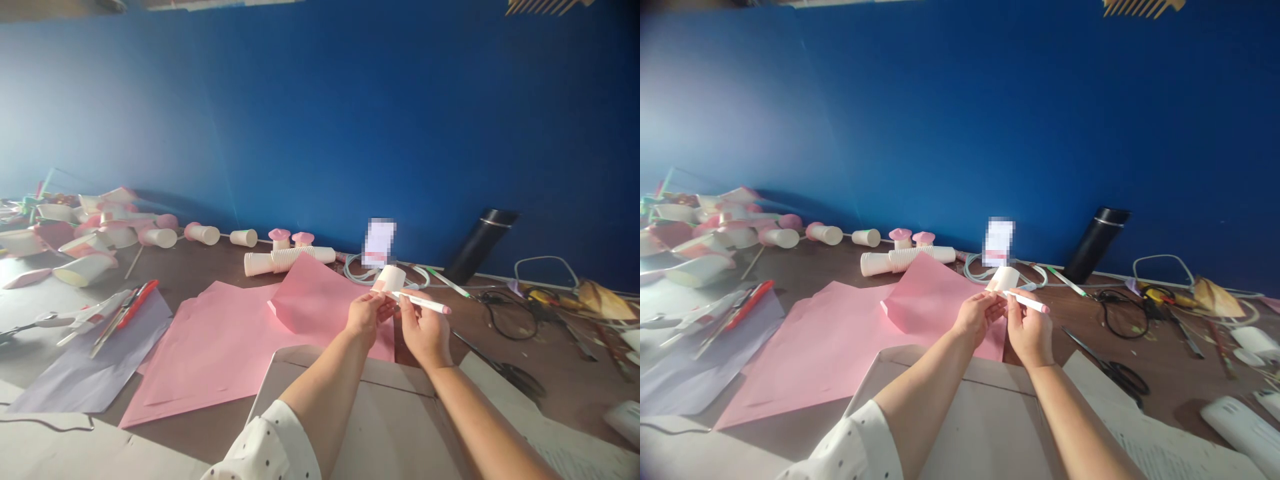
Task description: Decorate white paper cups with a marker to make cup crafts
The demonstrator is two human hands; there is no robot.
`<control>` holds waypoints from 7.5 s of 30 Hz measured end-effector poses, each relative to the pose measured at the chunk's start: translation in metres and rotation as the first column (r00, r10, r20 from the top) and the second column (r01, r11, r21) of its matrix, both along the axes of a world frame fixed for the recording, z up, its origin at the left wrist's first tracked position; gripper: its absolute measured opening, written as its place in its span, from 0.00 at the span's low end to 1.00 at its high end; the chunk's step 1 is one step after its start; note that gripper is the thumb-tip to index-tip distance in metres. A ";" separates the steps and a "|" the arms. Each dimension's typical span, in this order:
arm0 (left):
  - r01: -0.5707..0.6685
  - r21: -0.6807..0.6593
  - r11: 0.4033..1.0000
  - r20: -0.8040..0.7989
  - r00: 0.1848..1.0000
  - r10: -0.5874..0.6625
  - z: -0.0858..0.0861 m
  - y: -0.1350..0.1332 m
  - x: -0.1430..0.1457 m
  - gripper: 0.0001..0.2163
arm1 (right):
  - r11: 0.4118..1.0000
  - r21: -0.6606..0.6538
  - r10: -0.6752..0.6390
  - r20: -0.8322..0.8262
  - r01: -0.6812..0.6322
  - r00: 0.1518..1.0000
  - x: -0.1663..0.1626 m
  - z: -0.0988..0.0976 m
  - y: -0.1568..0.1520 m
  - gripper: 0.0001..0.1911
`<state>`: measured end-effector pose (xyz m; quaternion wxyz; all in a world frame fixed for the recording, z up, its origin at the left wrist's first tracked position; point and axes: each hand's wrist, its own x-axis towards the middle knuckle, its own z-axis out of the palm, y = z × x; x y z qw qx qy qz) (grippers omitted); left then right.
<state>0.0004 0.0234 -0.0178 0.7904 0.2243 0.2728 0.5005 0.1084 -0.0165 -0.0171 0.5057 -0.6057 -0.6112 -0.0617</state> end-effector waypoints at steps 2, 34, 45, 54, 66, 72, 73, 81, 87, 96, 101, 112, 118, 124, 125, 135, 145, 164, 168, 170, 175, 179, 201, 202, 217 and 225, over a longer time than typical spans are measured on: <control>0.003 -0.009 1.000 0.008 1.000 -0.003 0.001 0.000 0.000 0.06 | 1.000 0.002 0.004 -0.004 -0.004 1.000 0.001 0.000 0.000 0.16; 0.008 -0.020 1.000 0.030 1.000 -0.007 0.003 -0.001 -0.001 0.04 | 0.999 0.017 -0.046 0.029 0.045 0.999 0.000 0.002 -0.001 0.19; -0.005 -0.027 1.000 0.039 0.999 0.006 0.003 -0.001 -0.002 0.05 | 1.000 -0.027 0.006 -0.002 -0.006 1.000 -0.001 0.005 -0.003 0.19; -0.006 -0.013 1.000 0.057 0.998 0.007 -0.001 0.001 -0.001 0.05 | 0.999 -0.027 0.018 -0.022 -0.018 1.000 -0.001 0.003 -0.003 0.19; -0.022 0.024 0.999 0.002 1.000 0.021 0.002 -0.001 0.000 0.12 | 0.999 -0.040 0.027 -0.012 -0.027 1.000 -0.001 0.002 -0.003 0.19; -0.031 0.024 0.999 0.006 1.000 0.031 0.000 0.000 0.000 0.10 | 0.999 -0.050 0.015 -0.031 -0.016 0.999 -0.002 0.003 -0.003 0.17; -0.027 0.028 0.999 0.010 1.000 0.027 0.000 0.000 -0.001 0.10 | 0.999 -0.045 0.009 -0.029 -0.010 1.000 -0.002 0.003 -0.002 0.17; 0.005 0.041 0.999 0.016 1.000 -0.006 0.001 -0.001 -0.002 0.10 | 1.000 -0.002 -0.024 -0.008 0.024 1.000 -0.001 0.003 -0.002 0.17; -0.002 0.038 0.999 0.017 1.000 0.001 -0.001 0.000 -0.001 0.09 | 1.000 0.001 -0.006 -0.013 0.006 1.000 -0.001 0.003 -0.002 0.17; -0.005 0.031 1.000 0.014 1.000 0.005 0.001 -0.001 -0.002 0.07 | 1.000 -0.021 0.014 -0.003 -0.014 1.000 0.000 0.002 -0.003 0.15; -0.021 0.030 0.999 0.025 0.999 0.020 0.000 -0.001 -0.001 0.08 | 0.999 -0.024 0.021 0.007 -0.021 1.000 -0.001 0.003 -0.003 0.15; -0.027 0.022 0.999 0.019 0.999 0.027 0.002 -0.001 -0.001 0.07 | 1.000 -0.012 0.004 0.006 -0.004 1.000 0.000 0.000 -0.002 0.16; -0.005 0.036 0.999 0.027 1.000 0.004 -0.001 0.000 -0.001 0.06 | 0.999 0.012 -0.039 0.032 0.038 0.999 -0.001 0.001 -0.001 0.16; 0.000 0.039 0.999 0.030 1.000 -0.001 -0.003 0.001 -0.002 0.06 | 0.999 0.020 -0.044 0.018 0.044 0.999 0.000 0.000 -0.001 0.16; 0.000 0.038 0.999 0.030 1.000 -0.001 -0.003 0.001 -0.002 0.06 | 0.999 0.017 -0.040 0.011 0.039 0.999 0.000 0.000 -0.001 0.16; -0.032 0.007 0.999 0.009 0.999 0.032 0.002 0.000 -0.001 0.08 | 0.999 0.016 -0.030 0.027 0.030 0.999 0.000 0.001 -0.001 0.17; -0.007 0.039 0.999 0.009 1.000 0.007 -0.001 0.000 -0.003 0.08 | 1.000 0.001 0.009 0.017 -0.009 1.000 0.000 0.003 -0.003 0.15; -0.005 0.034 0.999 0.014 1.000 0.005 0.002 -0.001 -0.003 0.10 | 1.000 -0.013 -0.027 -0.014 0.027 1.000 -0.003 0.004 -0.003 0.19; 0.000 0.022 1.000 0.005 1.000 -0.001 0.003 -0.002 -0.003 0.10 | 1.000 -0.011 -0.025 -0.014 0.025 1.000 -0.001 0.003 -0.002 0.19; 0.001 0.016 1.000 0.009 1.000 -0.001 0.004 -0.002 -0.003 0.09 | 1.000 -0.001 -0.029 -0.005 0.029 1.000 0.000 0.002 -0.001 0.19; -0.002 0.012 1.000 0.015 1.000 0.002 0.004 -0.002 -0.003 0.08 | 1.000 -0.008 -0.021 -0.011 0.021 1.000 -0.001 0.003 -0.002 0.18; -0.006 0.017 1.000 0.010 1.000 0.006 0.002 -0.001 -0.003 0.08 | 1.000 -0.018 -0.004 -0.021 0.004 1.000 -0.002 0.004 -0.003 0.18; -0.015 0.013 1.000 0.019 1.000 0.015 0.003 -0.001 -0.002 0.08 | 1.000 -0.010 -0.021 0.002 0.021 1.000 -0.001 0.004 -0.002 0.18; -0.014 0.011 1.000 0.021 1.000 0.014 0.003 0.000 -0.002 0.08 | 1.000 -0.004 -0.025 0.005 0.025 1.000 -0.001 0.003 -0.002 0.18; -0.023 0.013 1.000 0.033 0.999 0.023 0.001 0.000 -0.003 0.05 | 1.000 -0.010 -0.007 0.004 0.007 1.000 -0.001 0.004 -0.003 0.16; -0.026 0.017 1.000 0.045 0.999 0.025 -0.001 0.000 -0.003 0.06 | 1.000 -0.009 -0.011 0.011 0.011 1.000 -0.001 0.004 -0.004 0.17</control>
